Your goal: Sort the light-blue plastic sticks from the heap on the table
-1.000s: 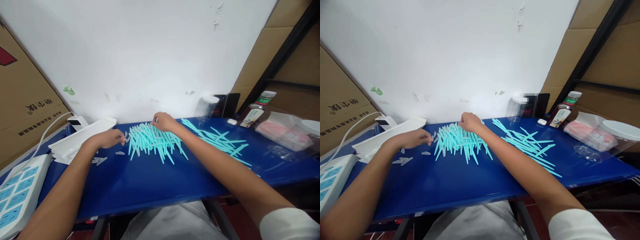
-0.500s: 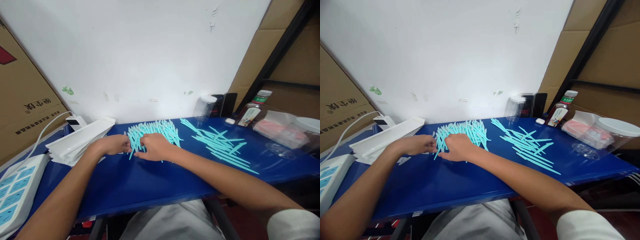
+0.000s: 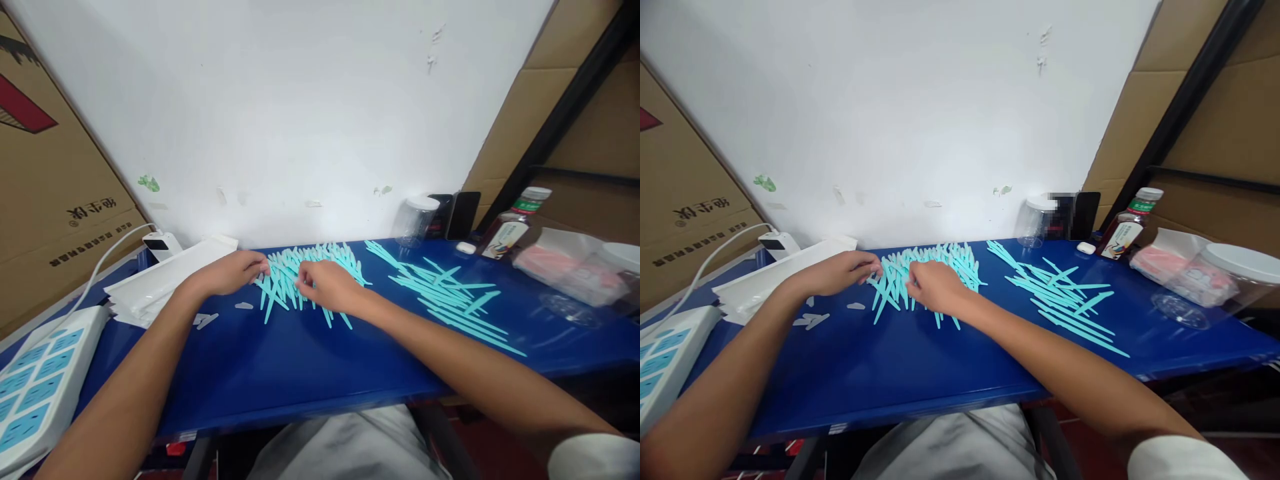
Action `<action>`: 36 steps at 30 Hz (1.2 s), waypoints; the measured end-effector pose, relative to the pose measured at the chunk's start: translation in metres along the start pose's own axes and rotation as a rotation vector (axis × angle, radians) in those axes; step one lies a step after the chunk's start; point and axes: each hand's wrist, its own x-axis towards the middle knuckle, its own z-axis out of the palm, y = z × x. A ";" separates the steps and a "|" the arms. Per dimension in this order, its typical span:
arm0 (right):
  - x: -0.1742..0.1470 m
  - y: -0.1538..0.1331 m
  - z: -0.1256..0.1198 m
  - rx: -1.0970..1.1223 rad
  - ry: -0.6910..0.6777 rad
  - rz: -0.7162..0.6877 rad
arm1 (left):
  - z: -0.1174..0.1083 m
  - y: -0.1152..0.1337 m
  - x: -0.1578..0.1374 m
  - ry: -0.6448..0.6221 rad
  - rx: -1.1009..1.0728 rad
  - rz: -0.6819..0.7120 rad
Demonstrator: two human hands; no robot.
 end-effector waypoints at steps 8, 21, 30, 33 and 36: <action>-0.008 0.052 -0.026 0.348 0.205 -0.175 | 0.059 0.041 0.021 0.142 -0.528 0.094; -0.015 0.043 -0.019 0.855 0.031 -0.067 | 0.077 0.057 0.019 0.183 -0.215 0.186; -0.011 0.082 -0.046 0.167 0.122 -0.062 | 0.074 0.062 0.018 0.018 -0.457 0.142; -0.013 0.128 -0.065 -0.351 -0.009 0.469 | 0.075 0.058 0.019 -0.025 -0.587 0.106; -0.019 0.165 -0.075 -0.392 -0.129 0.629 | 0.076 0.054 0.020 -0.054 -0.726 0.062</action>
